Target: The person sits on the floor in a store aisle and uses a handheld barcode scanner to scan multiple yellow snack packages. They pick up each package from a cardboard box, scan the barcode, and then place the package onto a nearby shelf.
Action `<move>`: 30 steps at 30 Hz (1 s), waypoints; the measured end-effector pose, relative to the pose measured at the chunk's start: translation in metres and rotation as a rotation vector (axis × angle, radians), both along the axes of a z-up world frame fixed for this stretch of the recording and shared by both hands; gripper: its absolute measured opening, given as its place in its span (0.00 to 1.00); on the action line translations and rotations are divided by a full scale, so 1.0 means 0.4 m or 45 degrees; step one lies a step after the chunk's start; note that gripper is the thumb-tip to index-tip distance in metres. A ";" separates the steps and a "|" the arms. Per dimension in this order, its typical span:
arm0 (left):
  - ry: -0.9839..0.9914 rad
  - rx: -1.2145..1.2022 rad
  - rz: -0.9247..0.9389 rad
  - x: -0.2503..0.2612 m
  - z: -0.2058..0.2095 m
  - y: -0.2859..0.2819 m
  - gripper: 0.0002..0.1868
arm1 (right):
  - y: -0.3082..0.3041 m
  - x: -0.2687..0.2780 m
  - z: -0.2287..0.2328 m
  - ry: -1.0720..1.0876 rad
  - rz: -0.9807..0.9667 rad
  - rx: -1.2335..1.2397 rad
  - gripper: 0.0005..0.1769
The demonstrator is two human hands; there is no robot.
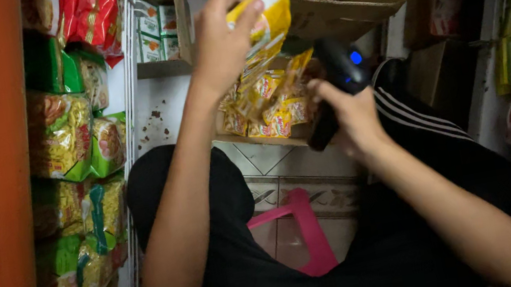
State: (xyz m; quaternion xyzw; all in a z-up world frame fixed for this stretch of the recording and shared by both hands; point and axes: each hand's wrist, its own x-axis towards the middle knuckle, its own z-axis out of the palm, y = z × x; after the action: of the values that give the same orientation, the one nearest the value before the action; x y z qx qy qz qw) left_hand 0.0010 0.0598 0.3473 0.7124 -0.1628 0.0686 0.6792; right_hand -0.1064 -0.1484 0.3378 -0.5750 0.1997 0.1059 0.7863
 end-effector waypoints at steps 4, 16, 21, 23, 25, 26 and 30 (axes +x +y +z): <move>0.357 -0.007 -0.208 -0.028 0.028 -0.023 0.13 | -0.028 0.049 0.068 -0.365 0.023 -0.185 0.23; 0.440 -0.240 -0.508 -0.035 -0.062 -0.092 0.19 | -0.096 0.102 0.111 -0.112 -0.023 0.148 0.09; 0.356 -0.122 -0.316 -0.032 -0.110 -0.122 0.11 | -0.116 0.118 0.106 -0.262 -0.048 -0.019 0.11; 0.380 -0.093 -0.235 -0.035 -0.120 -0.127 0.10 | -0.140 0.117 0.112 -0.190 0.127 -0.579 0.08; 0.370 0.042 -0.110 -0.039 -0.125 -0.124 0.10 | -0.161 0.112 0.116 -0.398 0.292 -1.054 0.12; 0.364 0.109 -0.048 -0.040 -0.127 -0.123 0.10 | -0.171 0.106 0.118 -0.653 0.371 -1.242 0.16; 0.293 0.215 0.015 -0.046 -0.136 -0.128 0.09 | -0.173 0.102 0.117 -0.877 0.681 -1.512 0.23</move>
State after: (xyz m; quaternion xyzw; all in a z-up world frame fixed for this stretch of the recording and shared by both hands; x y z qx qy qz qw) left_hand -0.0172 0.0088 0.2929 0.7712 -0.0849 -0.0233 0.6305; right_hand -0.0657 -0.2176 0.3847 -0.9336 -0.1819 -0.0183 0.3080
